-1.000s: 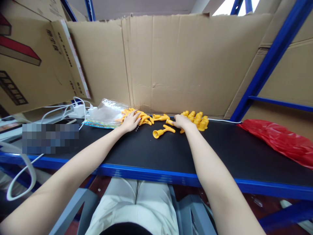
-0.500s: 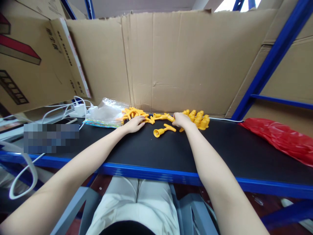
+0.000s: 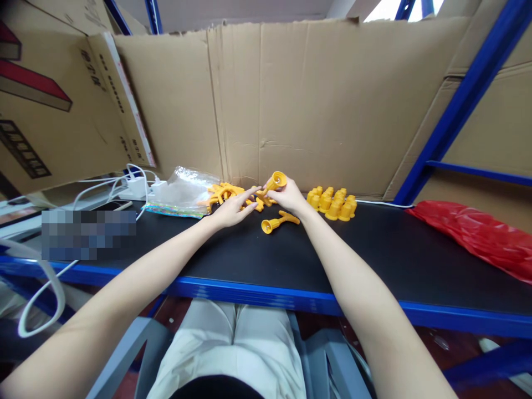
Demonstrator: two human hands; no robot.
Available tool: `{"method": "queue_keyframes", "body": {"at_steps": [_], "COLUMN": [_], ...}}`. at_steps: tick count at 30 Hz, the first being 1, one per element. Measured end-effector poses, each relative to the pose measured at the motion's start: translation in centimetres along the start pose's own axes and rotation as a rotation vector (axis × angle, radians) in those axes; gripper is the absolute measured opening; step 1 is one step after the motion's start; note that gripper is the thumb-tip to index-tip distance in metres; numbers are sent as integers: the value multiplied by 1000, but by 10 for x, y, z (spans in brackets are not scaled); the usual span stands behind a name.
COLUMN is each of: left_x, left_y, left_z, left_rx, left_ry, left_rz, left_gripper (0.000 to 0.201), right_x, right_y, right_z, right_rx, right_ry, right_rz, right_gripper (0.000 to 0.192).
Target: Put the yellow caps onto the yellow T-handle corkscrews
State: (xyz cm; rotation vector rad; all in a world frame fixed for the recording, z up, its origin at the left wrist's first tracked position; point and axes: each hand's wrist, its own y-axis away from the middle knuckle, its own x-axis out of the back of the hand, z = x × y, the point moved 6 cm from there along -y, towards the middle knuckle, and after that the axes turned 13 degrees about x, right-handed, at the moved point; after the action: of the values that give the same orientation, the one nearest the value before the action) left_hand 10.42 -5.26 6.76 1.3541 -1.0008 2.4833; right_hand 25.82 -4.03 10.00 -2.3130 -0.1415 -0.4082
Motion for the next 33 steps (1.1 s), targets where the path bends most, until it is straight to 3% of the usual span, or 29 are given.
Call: {"method": "queue_keyframes", "body": {"at_steps": [4, 8, 12, 18, 27, 33], "left_x": [4, 7, 13, 27, 30, 27], "left_y": [-1, -4, -5, -4, -3, -6], "left_z": [-2, -10, -15, -23, -27, -30], "left_rx": [44, 85, 177, 288, 301, 276], "left_ry": [-30, -54, -76, -125, -203, -164], "left_rz": [75, 126, 202, 354, 337, 292], "left_gripper": [49, 46, 38, 36, 40, 39], "right_x": [-13, -23, -28, -12, -6, 0], "right_y": [6, 9, 10, 3, 0, -1], "right_z": [-5, -8, -9, 4, 7, -2], "right_rx": [-26, -81, -138, -130, -96, 146], "right_ry": [-336, -477, -362, -149, -64, 144], "right_rz": [-21, -71, -120, -13, -69, -138], "right_gripper": [32, 36, 41, 45, 49, 37]}}
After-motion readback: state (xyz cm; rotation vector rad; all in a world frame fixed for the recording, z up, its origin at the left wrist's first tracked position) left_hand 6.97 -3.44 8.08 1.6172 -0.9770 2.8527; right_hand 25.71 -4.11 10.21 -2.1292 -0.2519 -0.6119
